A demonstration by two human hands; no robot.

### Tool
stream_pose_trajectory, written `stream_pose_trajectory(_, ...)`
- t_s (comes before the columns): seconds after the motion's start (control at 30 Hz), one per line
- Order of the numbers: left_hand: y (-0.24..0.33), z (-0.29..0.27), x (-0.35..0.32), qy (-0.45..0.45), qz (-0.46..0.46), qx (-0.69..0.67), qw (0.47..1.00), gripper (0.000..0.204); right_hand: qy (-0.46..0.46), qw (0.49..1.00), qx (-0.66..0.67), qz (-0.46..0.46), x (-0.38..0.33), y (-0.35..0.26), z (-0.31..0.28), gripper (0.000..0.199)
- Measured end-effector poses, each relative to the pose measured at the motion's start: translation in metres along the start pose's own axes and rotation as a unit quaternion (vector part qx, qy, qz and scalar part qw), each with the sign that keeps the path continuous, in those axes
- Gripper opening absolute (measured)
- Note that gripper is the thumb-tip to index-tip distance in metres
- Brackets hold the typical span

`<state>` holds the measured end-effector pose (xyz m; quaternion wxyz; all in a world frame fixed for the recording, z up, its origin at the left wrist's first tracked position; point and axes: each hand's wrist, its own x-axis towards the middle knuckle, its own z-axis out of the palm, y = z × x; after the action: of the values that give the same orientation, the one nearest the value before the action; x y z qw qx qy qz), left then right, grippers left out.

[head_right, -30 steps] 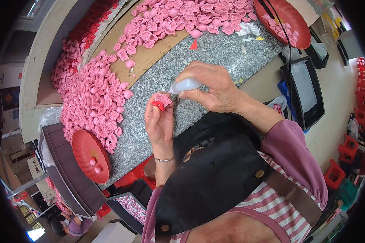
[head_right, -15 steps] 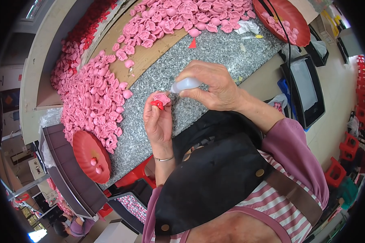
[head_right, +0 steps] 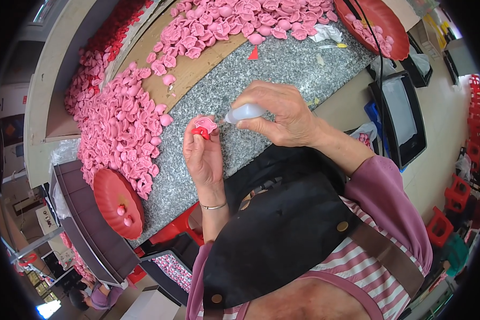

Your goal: Applying adhesive and manually joining small pink plastic toy components on an assembly line.

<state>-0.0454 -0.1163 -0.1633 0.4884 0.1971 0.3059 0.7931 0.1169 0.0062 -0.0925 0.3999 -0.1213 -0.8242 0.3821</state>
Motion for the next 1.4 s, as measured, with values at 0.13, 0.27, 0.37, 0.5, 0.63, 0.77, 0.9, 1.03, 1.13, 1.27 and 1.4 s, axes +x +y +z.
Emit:
stream_pose_trajectory(0.13,0.0016,-0.0001,-0.0019,0.023,-0.006,-0.001,1.0,0.04,0.022,1.0,-0.008,0.008,-0.0005,-0.0008,0.0036,0.02)
stream_pose_trajectory(0.27,0.0,-0.0033,-0.0016,0.011,-0.001,0.003,1.0,0.04,0.019,1.0,-0.006,-0.002,0.0005,-0.0023,-0.0003,0.021)
stream_pose_trajectory(0.37,-0.0001,-0.0025,-0.0019,0.011,-0.002,0.0,1.0,0.039,0.017,1.0,-0.008,0.008,0.0005,-0.0037,-0.0006,0.021)
stream_pose_trajectory(0.5,0.0006,-0.0024,-0.0029,0.011,-0.002,-0.004,1.0,0.039,0.017,1.0,0.003,0.007,0.0025,-0.0044,0.0019,0.021)
stream_pose_trajectory(0.63,-0.0001,0.0003,-0.0027,0.025,0.004,0.0,1.0,0.044,-0.005,1.0,0.01,0.011,-0.0006,0.0,0.0026,0.026)
stream_pose_trajectory(0.77,-0.001,-0.0033,-0.0025,0.015,0.0,-0.008,1.0,0.041,-0.013,1.0,0.005,0.018,-0.0005,-0.0005,0.0021,0.026)
stream_pose_trajectory(0.9,-0.0016,-0.0023,-0.0025,0.026,0.005,0.014,1.0,0.043,0.009,1.0,-0.003,0.013,0.0011,-0.0033,0.0013,0.023)
stream_pose_trajectory(1.03,-0.0037,-0.0055,-0.0025,0.016,0.012,0.029,0.999,0.043,0.01,1.0,-0.002,0.004,0.0001,-0.005,0.0008,0.026)
stream_pose_trajectory(1.13,-0.0036,-0.0025,-0.003,0.0,0.012,0.019,1.0,0.039,0.004,1.0,0.006,0.007,-0.0003,-0.0056,0.0028,0.026)
stream_pose_trajectory(1.27,-0.0024,-0.0025,-0.0036,0.008,0.019,0.033,0.999,0.042,0.0,1.0,0.006,0.002,0.0015,-0.0066,0.0038,0.027)
stream_pose_trajectory(1.4,-0.0032,-0.0012,-0.0032,0.008,0.018,0.039,0.999,0.042,-0.004,1.0,0.004,0.011,0.001,-0.0061,0.0035,0.027)
